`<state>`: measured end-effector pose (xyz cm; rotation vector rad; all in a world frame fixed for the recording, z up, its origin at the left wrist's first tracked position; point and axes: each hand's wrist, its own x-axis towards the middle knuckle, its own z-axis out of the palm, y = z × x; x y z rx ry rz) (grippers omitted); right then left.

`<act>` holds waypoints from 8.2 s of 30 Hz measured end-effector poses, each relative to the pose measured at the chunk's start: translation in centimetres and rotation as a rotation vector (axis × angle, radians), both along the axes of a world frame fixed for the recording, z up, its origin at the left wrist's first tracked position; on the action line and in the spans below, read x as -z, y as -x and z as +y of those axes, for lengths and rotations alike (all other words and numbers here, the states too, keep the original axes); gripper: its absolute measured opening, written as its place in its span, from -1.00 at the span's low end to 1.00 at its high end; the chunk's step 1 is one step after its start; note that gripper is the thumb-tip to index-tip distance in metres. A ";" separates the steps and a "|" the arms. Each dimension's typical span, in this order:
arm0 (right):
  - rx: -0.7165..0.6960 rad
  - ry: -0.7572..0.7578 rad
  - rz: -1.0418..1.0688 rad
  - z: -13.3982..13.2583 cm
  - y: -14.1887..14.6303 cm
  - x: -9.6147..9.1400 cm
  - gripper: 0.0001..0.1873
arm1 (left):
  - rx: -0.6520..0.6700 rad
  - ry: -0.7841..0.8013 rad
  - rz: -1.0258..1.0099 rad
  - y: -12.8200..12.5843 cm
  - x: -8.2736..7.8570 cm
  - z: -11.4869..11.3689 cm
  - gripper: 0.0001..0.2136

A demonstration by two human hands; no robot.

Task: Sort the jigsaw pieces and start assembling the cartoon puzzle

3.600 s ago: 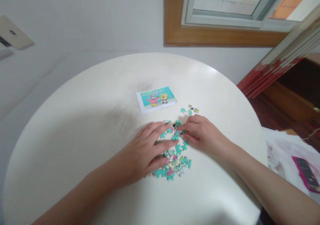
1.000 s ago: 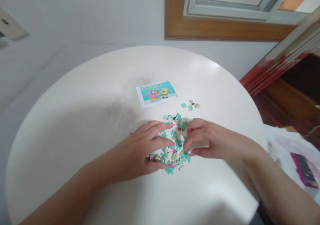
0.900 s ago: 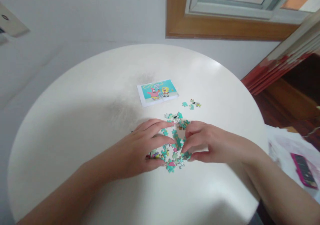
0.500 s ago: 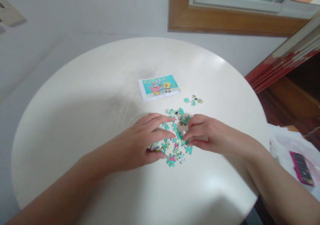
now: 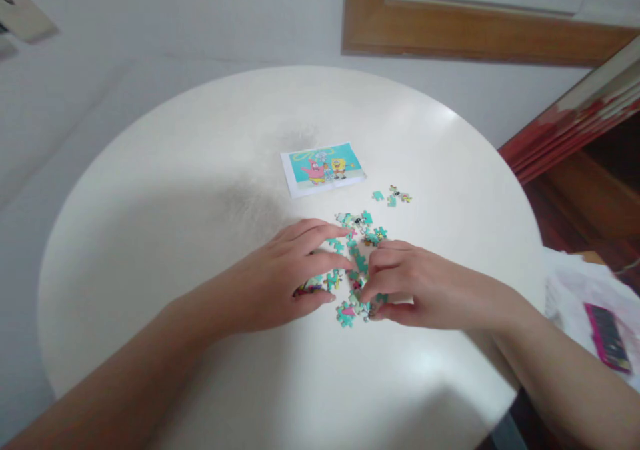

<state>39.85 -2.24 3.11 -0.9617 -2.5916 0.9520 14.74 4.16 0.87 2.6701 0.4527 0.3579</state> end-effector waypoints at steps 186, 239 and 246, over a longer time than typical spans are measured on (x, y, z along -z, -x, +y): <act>1.220 -0.487 -0.189 7.1 -7.2 6.1 -0.73 | -0.325 -0.046 -0.288 -0.2 0.0 0.7 -0.84; 0.828 -0.477 0.266 6.1 -6.0 1.4 -0.80 | -0.138 -0.225 -0.157 3.9 -2.9 4.4 -0.74; 0.761 -0.473 0.276 6.0 -5.8 1.5 -0.83 | -0.141 -0.228 -0.166 4.0 -2.8 4.8 -0.76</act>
